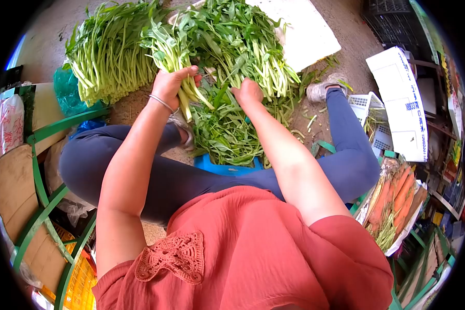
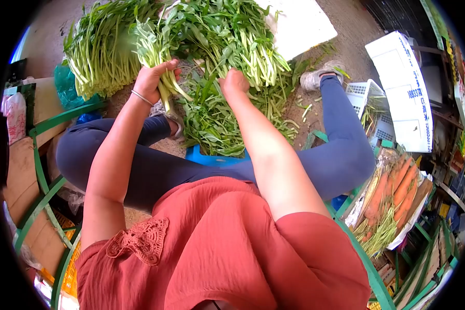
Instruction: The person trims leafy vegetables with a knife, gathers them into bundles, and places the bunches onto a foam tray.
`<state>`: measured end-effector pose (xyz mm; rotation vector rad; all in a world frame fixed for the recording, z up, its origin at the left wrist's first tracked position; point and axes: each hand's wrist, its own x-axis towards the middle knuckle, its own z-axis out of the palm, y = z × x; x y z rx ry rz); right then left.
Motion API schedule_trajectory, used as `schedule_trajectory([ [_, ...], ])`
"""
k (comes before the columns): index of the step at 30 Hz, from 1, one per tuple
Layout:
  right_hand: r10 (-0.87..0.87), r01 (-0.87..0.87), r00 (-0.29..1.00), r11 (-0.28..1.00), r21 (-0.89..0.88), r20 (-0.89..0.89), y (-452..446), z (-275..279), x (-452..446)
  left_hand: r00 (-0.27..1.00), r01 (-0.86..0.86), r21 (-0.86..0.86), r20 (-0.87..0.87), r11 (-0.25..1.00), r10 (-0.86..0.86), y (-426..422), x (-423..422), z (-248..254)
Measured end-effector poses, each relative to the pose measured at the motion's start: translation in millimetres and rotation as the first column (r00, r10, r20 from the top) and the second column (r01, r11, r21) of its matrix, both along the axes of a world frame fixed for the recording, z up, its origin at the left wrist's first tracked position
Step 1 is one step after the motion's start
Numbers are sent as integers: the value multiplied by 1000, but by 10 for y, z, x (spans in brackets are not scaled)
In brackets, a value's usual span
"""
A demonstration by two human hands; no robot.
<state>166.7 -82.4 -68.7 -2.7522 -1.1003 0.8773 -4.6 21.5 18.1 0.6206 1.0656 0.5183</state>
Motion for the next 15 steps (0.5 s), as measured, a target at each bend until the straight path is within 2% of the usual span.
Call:
schedule_trajectory([
  [1, 16, -15, 999, 1000, -18, 31, 25, -20, -16, 1000, -9, -5, -3, 1000, 9, -2, -18, -7],
  [2, -62, 63, 998, 997, -34, 24, 39, -36, -9, 1000, -6, -13, 0, 1000, 6, 4, -38, -14],
  [5, -116, 117, 993, 993, -17, 29, 32, -235, 25, 998, -30, -27, -50, 999, 29, 8, -51, 0],
  [7, -167, 167, 986, 986, -30, -23, 59, -271, 69, 998, -25, -24, -54, 999, 24, 26, -50, -18],
  [8, -328, 349, 917, 936, 56, -228, 59, -287, 96, 998, -19, -21, -53, 1000, 18, 29, -53, -28],
  [9, -443, 529, 786, 843, 99, -432, 36, -315, 138, 999, -14, -20, -51, 1000, 13, 28, -53, -32],
  [10, -545, 669, 404, 724, -169, -735, 35, -129, 228, 999, -15, -24, -51, 1000, 14, 27, -47, -28],
  [11, -537, 709, 140, 641, -294, -832, -9, -132, 281, 999, -17, -19, -50, 1000, 16, 18, -33, -23],
  [13, -406, 717, -228, 546, -435, -885, -103, 70, 317, 999, -18, -9, -49, 1000, 17, 18, -8, -18],
  [14, -318, 726, -302, 534, -433, -899, -164, 94, 316, 999, -16, -10, -51, 1000, 16, 21, -5, -20],
  [15, -317, 726, -304, 534, -434, -898, -214, 83, 307, 998, -13, -11, -54, 1000, 13, 18, -6, -23],
])
